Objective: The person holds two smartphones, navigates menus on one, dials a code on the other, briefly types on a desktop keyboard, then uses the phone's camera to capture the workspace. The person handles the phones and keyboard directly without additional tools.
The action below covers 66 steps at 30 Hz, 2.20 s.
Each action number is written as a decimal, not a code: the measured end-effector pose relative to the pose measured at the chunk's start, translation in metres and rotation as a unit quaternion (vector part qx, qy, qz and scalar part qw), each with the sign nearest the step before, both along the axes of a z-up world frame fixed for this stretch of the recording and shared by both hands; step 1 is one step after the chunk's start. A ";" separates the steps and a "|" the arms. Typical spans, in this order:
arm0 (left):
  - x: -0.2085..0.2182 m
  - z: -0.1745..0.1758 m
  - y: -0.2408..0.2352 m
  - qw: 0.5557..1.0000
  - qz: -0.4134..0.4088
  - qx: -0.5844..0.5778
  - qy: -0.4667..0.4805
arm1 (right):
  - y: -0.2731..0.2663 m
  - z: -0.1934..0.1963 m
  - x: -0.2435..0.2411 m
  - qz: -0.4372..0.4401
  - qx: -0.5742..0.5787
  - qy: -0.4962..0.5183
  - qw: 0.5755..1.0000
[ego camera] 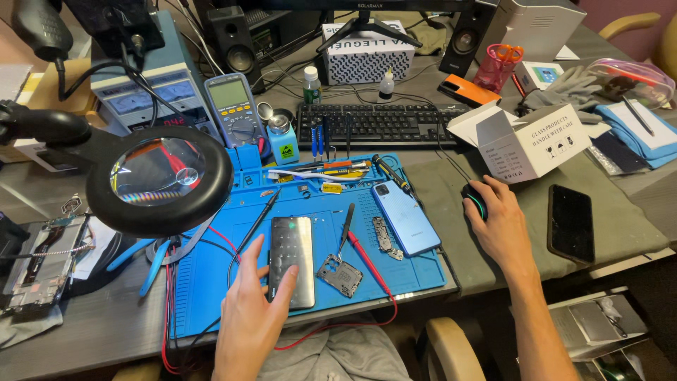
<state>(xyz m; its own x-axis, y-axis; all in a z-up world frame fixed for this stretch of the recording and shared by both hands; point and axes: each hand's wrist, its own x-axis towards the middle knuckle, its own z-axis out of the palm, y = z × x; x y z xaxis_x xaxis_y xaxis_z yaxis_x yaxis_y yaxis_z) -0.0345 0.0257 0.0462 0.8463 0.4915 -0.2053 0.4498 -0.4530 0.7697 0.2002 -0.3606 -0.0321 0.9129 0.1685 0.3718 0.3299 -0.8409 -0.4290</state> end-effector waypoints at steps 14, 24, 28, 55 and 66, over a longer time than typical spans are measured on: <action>0.019 -0.012 0.007 0.963 -0.054 0.248 -0.086 | 0.000 0.001 0.002 0.004 -0.004 -0.007 1.000; 0.149 0.022 0.025 0.878 -0.211 0.277 -0.327 | -0.005 -0.008 0.005 0.003 -0.033 -0.023 0.999; 0.211 0.034 0.037 0.840 -0.214 0.297 -0.400 | -0.003 -0.010 0.006 0.006 -0.034 -0.030 0.999; 0.418 0.032 0.075 0.783 -0.435 0.444 -0.036 | 0.007 0.001 0.006 -0.084 -0.012 -0.003 0.996; 0.428 -0.006 0.080 0.733 -0.478 0.485 0.011 | 0.006 -0.002 0.008 -0.081 -0.003 -0.025 0.996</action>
